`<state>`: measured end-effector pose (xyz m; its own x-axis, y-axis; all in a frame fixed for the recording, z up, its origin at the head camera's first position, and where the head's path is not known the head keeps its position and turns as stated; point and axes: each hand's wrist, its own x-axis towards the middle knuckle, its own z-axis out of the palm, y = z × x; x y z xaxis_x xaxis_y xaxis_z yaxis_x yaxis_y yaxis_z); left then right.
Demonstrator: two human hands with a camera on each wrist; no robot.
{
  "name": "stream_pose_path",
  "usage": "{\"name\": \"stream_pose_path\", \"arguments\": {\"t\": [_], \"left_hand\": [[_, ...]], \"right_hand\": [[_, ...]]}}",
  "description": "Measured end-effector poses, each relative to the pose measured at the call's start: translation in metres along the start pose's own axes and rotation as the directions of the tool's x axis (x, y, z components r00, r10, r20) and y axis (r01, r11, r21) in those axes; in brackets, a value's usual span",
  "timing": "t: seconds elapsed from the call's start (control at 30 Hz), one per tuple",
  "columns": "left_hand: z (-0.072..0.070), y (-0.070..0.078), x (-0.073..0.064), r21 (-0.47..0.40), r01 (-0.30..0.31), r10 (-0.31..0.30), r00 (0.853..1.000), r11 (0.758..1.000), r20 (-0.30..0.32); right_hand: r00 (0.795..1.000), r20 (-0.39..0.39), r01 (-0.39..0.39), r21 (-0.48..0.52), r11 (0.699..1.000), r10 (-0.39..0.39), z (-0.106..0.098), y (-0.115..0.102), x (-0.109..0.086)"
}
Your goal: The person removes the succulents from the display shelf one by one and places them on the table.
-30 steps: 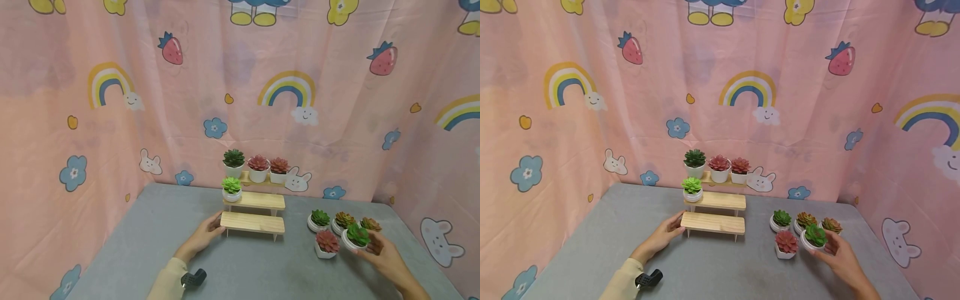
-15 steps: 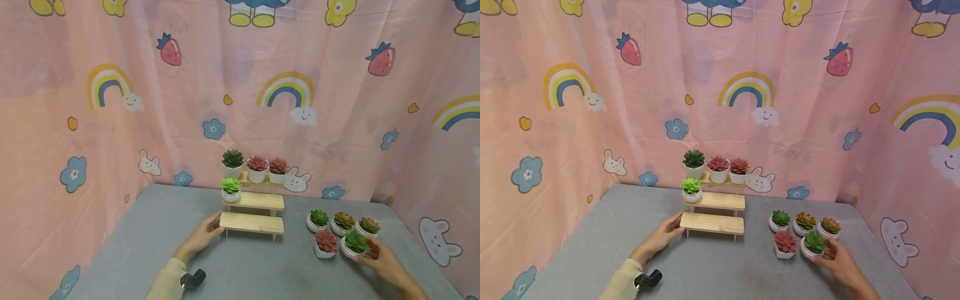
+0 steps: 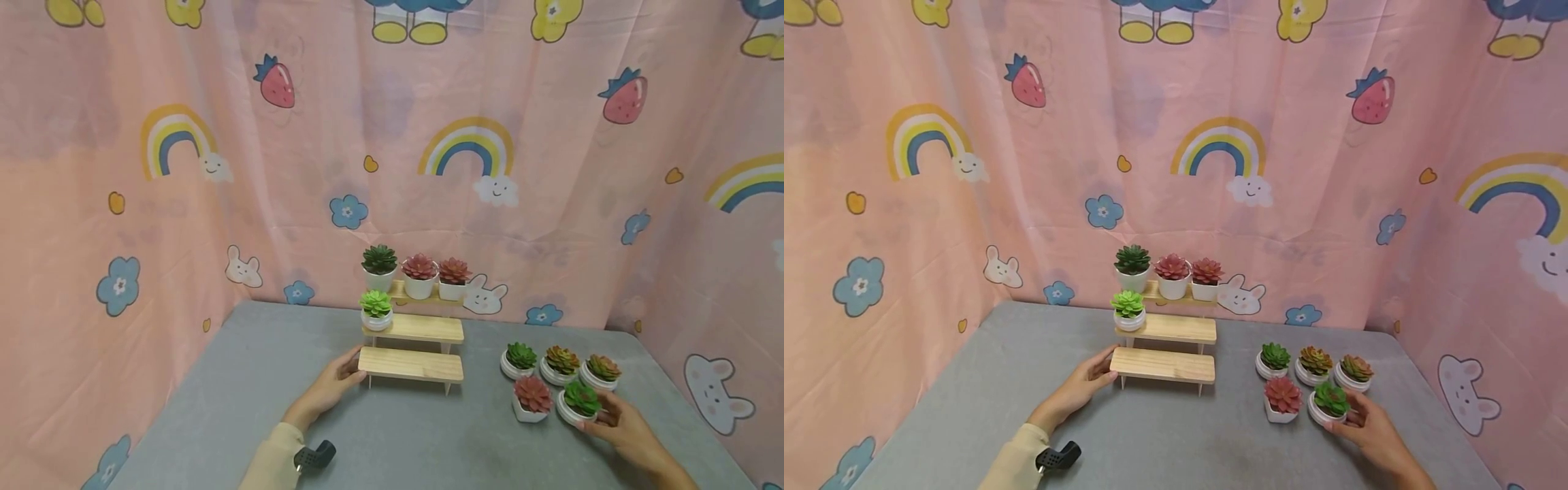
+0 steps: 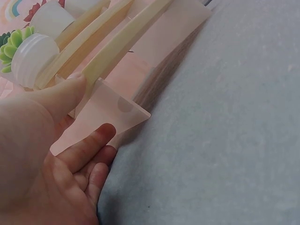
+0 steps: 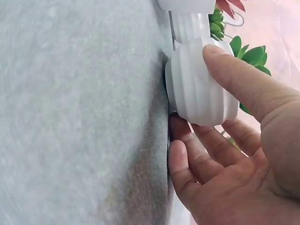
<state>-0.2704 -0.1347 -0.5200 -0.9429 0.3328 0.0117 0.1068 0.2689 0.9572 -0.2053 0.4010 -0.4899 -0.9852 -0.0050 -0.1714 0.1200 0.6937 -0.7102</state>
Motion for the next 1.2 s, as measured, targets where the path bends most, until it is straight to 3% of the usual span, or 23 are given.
{"name": "stream_pose_path", "arguments": {"t": [0.57, 1.2], "left_hand": [[-0.0008, 0.0009, 0.0000, -0.012, -0.023, 0.024, 1.000, 1.000, 0.013], [0.0005, 0.0045, -0.0015, -0.009, -0.015, 0.015, 1.000, 1.000, 0.009]], "right_hand": [[1.000, 0.000, 0.031, -0.027, 0.999, -0.031, 0.0000, 0.0005, -0.0001], [0.998, 0.054, -0.041, 0.003, 0.999, 0.041, -0.0029, 0.0034, 0.0038]]}}
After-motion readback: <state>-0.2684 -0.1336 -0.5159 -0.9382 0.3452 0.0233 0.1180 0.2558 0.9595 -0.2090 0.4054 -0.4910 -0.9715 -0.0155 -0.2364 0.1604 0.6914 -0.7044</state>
